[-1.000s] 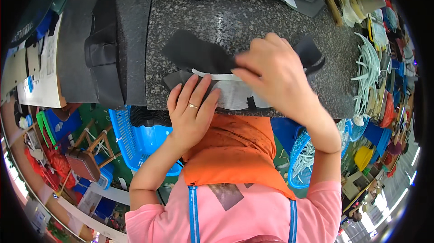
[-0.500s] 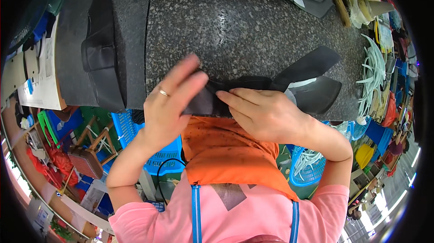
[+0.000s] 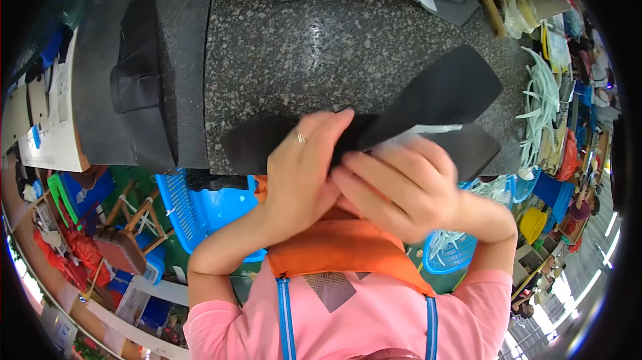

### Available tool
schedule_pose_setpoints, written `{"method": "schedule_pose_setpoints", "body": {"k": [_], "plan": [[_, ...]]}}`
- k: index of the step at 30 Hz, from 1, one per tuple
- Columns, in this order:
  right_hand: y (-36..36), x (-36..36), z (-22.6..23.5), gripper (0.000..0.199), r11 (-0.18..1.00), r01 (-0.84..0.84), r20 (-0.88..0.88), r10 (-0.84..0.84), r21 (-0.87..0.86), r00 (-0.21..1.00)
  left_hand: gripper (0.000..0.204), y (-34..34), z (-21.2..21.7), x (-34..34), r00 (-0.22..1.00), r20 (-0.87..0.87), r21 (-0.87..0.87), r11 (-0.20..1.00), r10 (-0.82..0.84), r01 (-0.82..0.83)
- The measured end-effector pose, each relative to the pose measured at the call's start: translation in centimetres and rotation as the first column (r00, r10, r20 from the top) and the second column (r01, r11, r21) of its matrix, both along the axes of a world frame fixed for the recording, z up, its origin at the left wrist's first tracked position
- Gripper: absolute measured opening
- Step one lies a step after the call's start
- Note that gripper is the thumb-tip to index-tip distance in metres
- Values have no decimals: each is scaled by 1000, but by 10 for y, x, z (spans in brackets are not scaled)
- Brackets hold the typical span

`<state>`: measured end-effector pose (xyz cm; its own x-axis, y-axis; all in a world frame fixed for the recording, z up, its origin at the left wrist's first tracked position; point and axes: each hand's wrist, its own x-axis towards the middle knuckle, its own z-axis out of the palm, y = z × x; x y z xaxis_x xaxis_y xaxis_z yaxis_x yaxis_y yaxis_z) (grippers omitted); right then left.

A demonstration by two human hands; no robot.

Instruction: The person places a basket nearby, applies adhesive strips to fabric shoe pieces one at a time, folds and presses the material over the strips by hand, and stacks the finished pieces into the basket.

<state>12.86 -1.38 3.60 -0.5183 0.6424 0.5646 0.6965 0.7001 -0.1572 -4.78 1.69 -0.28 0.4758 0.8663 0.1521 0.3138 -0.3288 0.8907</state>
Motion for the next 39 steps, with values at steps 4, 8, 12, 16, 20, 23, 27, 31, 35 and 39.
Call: {"method": "schedule_pose_setpoints", "body": {"k": [4, 8, 12, 16, 20, 23, 27, 31, 35, 39], "plan": [[-35, 55, 4, 40, 935, 305, 441, -200, -181, 875, 27, 3, -9, 6, 993, -90, 84, 993, -74, 82], [-27, 56, -4, 40, 899, 371, 481, -225, -234, 848, 31, 3, 12, 32, 950, -275, 234, 948, -148, 216], [-25, 72, -3, 41, 830, 388, 421, -210, -401, 883, 29, 14, 0, 44, 959, -185, 133, 961, -215, 241], [-24, 102, -9, 42, 685, 295, 130, -283, -666, 950, 30, 9, 5, 39, 894, -288, 175, 899, -343, 401], [-27, 103, -21, 36, 634, 356, -75, -548, -686, 833, 38, 7, 11, 49, 752, -571, 432, 658, -329, 616], [-24, 93, -28, 27, 498, 434, -156, -772, -750, 616, 36, 11, 15, 58, 655, -674, 400, 577, -341, 712], [-29, 92, -37, 31, 514, 411, -197, -772, -753, 604, 27, 22, 19, 81, 539, -720, 264, 546, -437, 795], [-23, 90, -36, 32, 723, 586, 77, -604, -367, 793, 24, 30, 20, 100, 470, -780, 225, 516, -413, 827], [-29, 82, -32, 39, 554, 824, 171, -806, -120, 567, 24, 22, 15, 95, 486, -760, 206, 550, -431, 809], [-50, 90, -28, 50, 778, 497, 258, -426, -385, 867, 30, 5, 19, 52, 660, -636, 268, 687, -401, 676]]}}
